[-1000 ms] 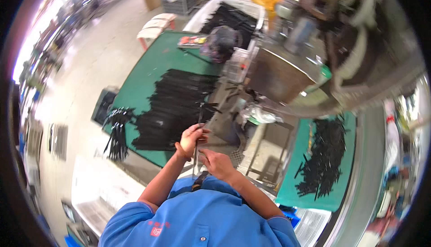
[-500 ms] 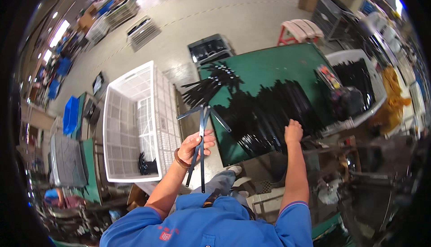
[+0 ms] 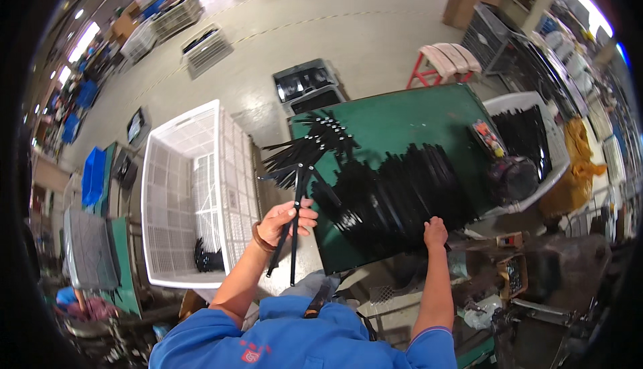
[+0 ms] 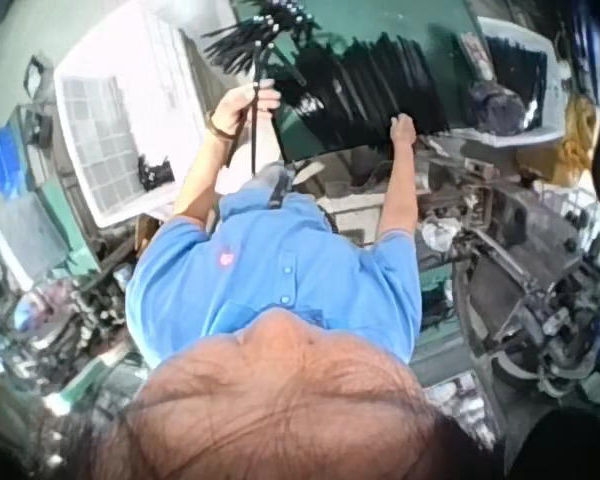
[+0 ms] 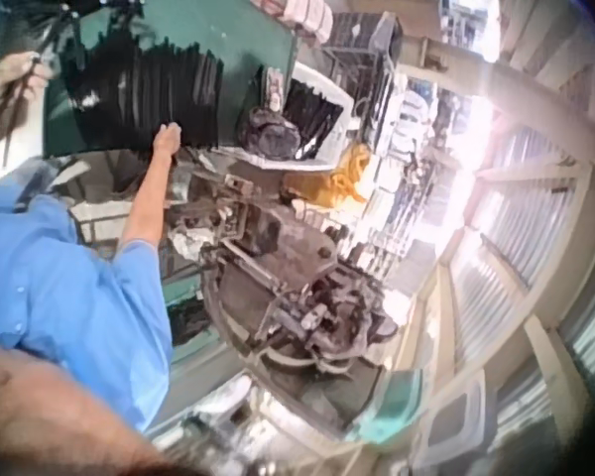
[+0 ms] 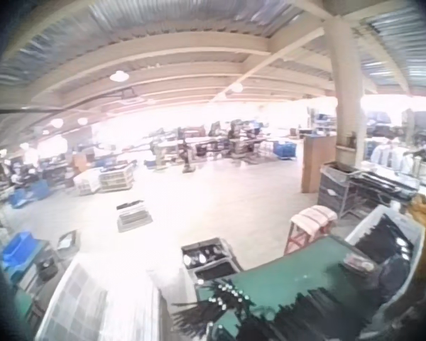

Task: The person repeatedly picks up black rods from a table, inserts them into a press-like machine, and removes the assembled pieces. The person places the finished rods into a white basket and continues the cycle.

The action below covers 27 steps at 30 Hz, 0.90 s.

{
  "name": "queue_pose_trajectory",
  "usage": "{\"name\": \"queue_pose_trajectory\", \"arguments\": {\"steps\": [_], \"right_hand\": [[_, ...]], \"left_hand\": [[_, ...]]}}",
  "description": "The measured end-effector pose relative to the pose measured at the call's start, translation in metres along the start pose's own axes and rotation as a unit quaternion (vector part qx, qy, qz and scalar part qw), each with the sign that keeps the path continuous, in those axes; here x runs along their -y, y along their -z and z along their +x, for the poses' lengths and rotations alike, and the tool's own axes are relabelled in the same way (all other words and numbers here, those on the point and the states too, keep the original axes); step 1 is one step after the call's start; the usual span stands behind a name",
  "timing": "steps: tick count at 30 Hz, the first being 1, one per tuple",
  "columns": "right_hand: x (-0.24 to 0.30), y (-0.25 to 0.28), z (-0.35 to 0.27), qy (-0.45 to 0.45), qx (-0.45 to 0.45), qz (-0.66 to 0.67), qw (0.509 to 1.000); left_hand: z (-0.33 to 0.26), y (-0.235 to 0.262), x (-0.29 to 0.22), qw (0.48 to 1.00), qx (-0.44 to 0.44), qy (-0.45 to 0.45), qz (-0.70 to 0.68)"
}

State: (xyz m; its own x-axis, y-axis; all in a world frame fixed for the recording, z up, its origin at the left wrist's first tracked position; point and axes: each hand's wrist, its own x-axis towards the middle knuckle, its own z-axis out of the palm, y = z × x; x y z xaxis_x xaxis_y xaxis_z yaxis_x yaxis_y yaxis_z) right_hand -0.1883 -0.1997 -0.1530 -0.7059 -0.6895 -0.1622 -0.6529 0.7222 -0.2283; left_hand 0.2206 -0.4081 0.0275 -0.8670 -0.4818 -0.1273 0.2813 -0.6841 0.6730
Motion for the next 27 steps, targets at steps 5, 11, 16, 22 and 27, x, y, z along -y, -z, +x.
{"name": "queue_pose_trajectory", "arguments": {"steps": [5, 11, 16, 22, 27], "right_hand": [[-0.018, 0.004, -0.013, 0.038, -0.082, 0.088, 0.992], [-0.031, 0.009, -0.038, -0.139, -0.014, 0.472, 0.871], [-0.028, 0.037, -0.078, -0.198, 0.001, 0.617, 0.762], [-0.002, 0.068, -0.173, -0.171, -0.103, 0.709, 0.677], [0.04, 0.077, -0.242, -0.176, -0.183, 0.731, 0.633]], "left_hand": [[0.106, 0.064, -0.017, 0.862, -0.125, -0.066, 0.487], [0.246, 0.144, -0.003, 0.507, -0.209, -0.159, 0.821], [0.267, 0.184, 0.03, 0.445, -0.213, -0.081, 0.866], [0.257, 0.125, 0.06, 0.425, -0.182, -0.31, 0.831], [0.156, -0.114, 0.179, 0.939, 0.147, 0.111, 0.29]]}}
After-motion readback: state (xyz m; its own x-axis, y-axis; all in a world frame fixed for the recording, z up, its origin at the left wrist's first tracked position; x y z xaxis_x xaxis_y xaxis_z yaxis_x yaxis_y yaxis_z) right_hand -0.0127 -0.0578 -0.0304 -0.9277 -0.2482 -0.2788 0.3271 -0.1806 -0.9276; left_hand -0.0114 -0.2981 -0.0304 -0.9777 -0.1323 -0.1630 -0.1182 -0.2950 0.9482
